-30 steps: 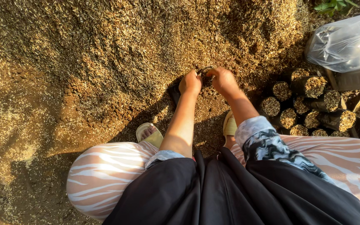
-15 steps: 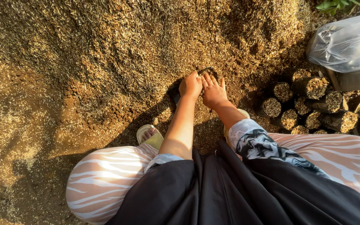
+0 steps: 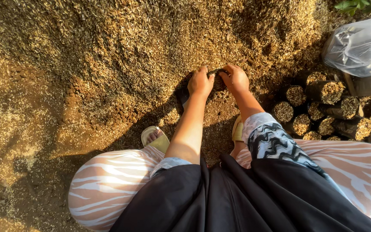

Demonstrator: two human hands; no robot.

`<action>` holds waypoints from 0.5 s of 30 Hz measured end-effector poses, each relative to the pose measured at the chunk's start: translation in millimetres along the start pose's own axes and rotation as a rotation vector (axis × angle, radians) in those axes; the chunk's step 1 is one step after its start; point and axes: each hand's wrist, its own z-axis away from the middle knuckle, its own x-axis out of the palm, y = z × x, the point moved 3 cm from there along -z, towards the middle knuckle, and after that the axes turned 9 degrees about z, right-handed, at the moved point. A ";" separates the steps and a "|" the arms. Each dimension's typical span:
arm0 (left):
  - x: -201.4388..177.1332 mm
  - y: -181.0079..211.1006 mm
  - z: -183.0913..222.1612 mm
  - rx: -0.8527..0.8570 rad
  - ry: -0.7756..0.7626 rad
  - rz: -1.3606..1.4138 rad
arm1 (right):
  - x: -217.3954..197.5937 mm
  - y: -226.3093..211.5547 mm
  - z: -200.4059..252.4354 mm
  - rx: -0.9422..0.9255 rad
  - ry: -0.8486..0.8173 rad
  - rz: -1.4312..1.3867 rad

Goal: The person scoops loose brown granular material from a large pile into small black plastic bags using their hands. They repeatedly fill, fold, and seal the bags, then place them into a nearby container.

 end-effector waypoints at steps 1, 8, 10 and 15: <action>6.4 -2.0 -7.1 0.045 0.016 -0.013 | 2.3 -0.6 -0.8 -0.064 0.107 0.048; 46.2 -21.5 -42.7 0.551 0.571 -0.165 | 14.5 -10.8 -7.1 0.072 -0.027 0.092; 50.6 -26.8 -50.3 0.379 0.348 -0.152 | 3.9 -17.8 -8.9 0.051 -0.035 0.109; 17.7 -17.2 -26.3 0.246 0.235 0.024 | -31.4 -30.8 -37.5 0.083 -0.286 0.052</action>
